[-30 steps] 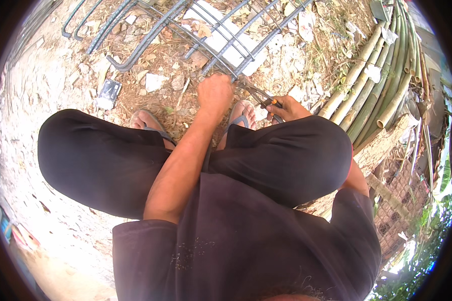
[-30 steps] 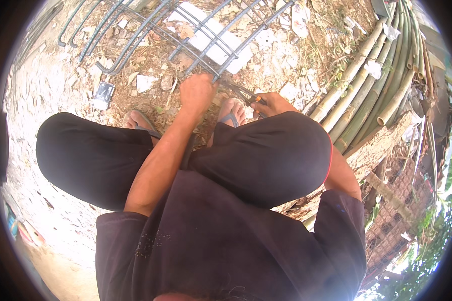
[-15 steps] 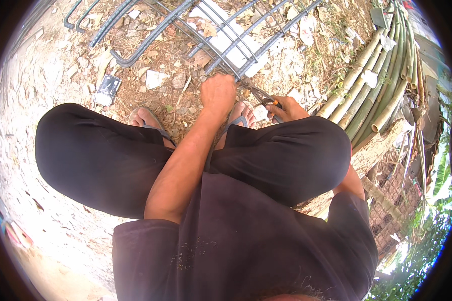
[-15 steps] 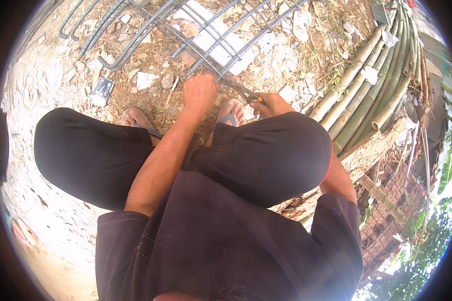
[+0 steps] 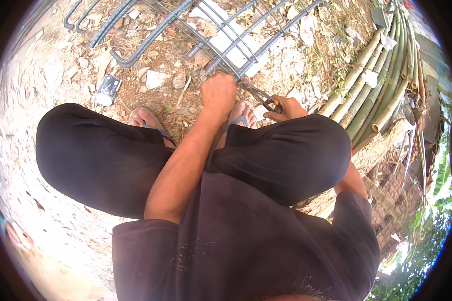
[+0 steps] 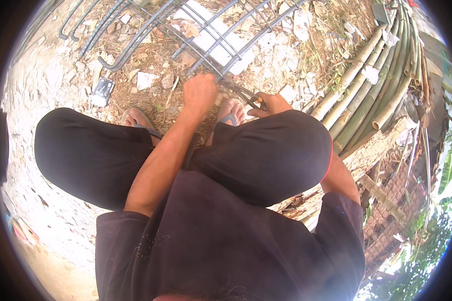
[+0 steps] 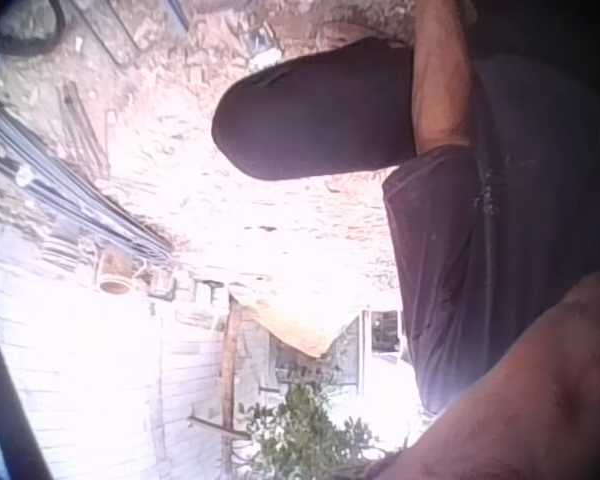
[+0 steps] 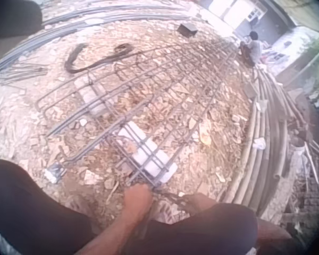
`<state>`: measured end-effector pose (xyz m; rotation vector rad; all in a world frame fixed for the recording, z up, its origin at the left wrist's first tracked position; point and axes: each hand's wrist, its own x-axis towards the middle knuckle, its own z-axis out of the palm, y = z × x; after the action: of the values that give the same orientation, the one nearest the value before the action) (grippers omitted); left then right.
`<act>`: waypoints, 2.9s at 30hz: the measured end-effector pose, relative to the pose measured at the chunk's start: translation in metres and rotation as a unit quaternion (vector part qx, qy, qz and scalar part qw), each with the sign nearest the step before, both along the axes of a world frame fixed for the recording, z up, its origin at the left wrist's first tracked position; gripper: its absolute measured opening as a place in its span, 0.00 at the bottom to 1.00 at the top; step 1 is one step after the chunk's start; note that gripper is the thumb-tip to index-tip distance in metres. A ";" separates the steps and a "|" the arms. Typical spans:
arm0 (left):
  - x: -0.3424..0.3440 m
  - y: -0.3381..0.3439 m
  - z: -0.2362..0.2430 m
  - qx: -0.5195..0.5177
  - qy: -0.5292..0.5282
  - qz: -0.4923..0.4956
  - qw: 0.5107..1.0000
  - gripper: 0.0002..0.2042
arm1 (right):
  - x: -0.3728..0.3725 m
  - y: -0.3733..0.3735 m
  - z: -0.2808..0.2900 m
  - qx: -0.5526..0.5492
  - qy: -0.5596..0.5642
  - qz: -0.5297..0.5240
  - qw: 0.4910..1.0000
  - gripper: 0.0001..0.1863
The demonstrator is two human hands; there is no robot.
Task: The person ties together intersections of a rebar grid using wire and pliers while squatting on the ground.
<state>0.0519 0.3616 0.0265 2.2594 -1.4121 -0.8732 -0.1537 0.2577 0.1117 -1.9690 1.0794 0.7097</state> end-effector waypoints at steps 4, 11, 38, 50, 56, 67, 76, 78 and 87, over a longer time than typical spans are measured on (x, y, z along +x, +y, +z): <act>0.000 0.000 0.000 -0.002 0.011 0.000 1.000 0.10 | 0.004 0.005 0.002 -0.073 0.035 0.019 0.997 0.31; -0.005 0.003 -0.009 -0.034 0.021 0.022 0.999 0.13 | 0.005 0.010 0.032 -0.409 0.036 0.256 0.875 0.30; 0.009 -0.003 0.011 0.045 0.113 0.011 0.993 0.09 | 0.029 0.006 0.049 -0.320 0.056 0.231 0.917 0.24; 0.014 -0.004 0.014 0.075 0.158 0.017 0.984 0.09 | 0.037 -0.022 0.030 0.082 0.257 -0.223 0.937 0.32; 0.032 -0.012 0.033 0.101 0.188 -0.053 0.976 0.10 | 0.051 -0.006 0.044 -0.136 0.225 0.050 0.964 0.33; 0.044 -0.040 0.048 0.168 0.298 -0.141 0.929 0.33 | 0.003 0.009 0.041 0.005 -0.035 -0.179 0.983 0.14; -0.033 -0.045 0.039 0.141 0.529 0.216 0.808 0.37 | -0.036 0.033 -0.015 -0.340 -0.087 0.032 0.936 0.32; -0.040 -0.051 0.036 0.214 0.645 0.302 0.668 0.35 | -0.056 0.028 -0.032 -0.331 -0.077 0.020 0.940 0.34; -0.082 -0.061 -0.005 0.307 0.685 0.263 0.606 0.19 | -0.101 0.000 -0.069 -0.396 -0.060 0.016 0.916 0.37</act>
<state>-0.0298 0.3009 0.0218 1.2148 0.3144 -2.2494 -0.2545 0.2575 0.0427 -2.6631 1.3951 0.1406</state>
